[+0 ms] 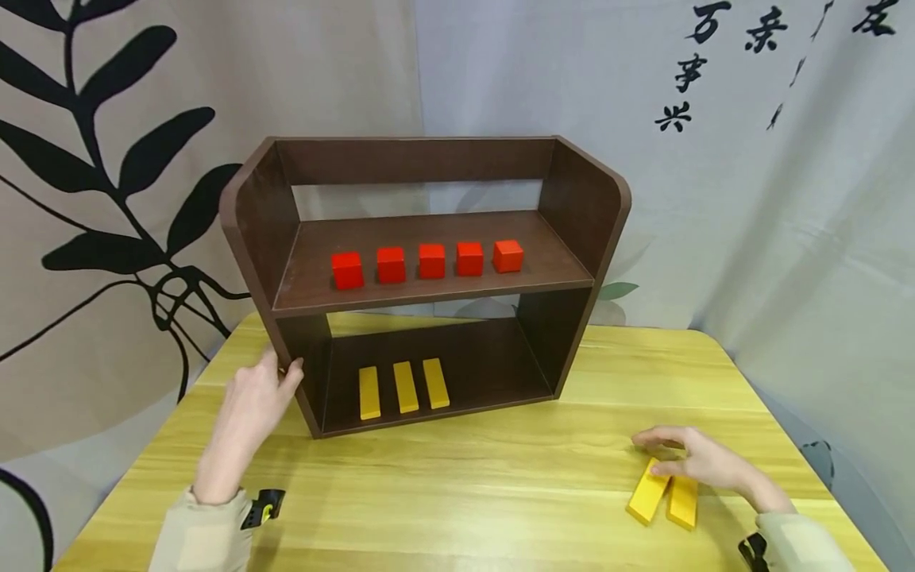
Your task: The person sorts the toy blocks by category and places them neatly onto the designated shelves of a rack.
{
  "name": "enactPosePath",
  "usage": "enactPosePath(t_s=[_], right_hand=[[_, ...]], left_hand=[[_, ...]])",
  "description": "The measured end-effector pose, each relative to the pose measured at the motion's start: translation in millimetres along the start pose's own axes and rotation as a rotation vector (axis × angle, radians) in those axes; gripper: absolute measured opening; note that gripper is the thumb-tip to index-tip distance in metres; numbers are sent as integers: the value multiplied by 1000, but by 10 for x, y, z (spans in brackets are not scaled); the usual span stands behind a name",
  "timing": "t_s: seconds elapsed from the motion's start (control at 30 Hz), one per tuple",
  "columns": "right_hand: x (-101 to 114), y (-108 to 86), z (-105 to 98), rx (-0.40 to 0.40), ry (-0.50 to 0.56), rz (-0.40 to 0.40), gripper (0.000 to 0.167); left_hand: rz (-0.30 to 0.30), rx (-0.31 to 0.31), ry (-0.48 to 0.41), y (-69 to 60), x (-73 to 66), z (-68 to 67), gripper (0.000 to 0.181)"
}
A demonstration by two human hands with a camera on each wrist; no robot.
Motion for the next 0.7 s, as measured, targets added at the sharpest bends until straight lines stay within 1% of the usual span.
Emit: enactPosePath(t_s=[0.07,0.13,0.27,0.4,0.53,0.7], right_hand=[[-35,-3,9,34,23,0,46],[-42,-13,18,55,22,-21,47],[-47,-34,20,62,18,-68,46],[-75,-37,21,69,32,-73,43],[-99,-36,15,59,26,-70,38],[-95,-35,14,18,13,-82,27]], left_hand=[[3,-3,7,5,3,-6,31],[0,1,12,8,6,-7,32],[-4,14,9,7,6,1,33],[0,20,3,6,-2,12,33],[6,22,-4,7,-6,21,33],[8,10,1,7,-5,4,31]])
Point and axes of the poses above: each hand's wrist, its own y-axis towards the middle knuckle, its own z-axis out of the palm, x = y × z, the point moved 10 cm from there along y, towards the middle knuckle, and after that the axes turned 15 degrees about z, right-handed, at the moved point
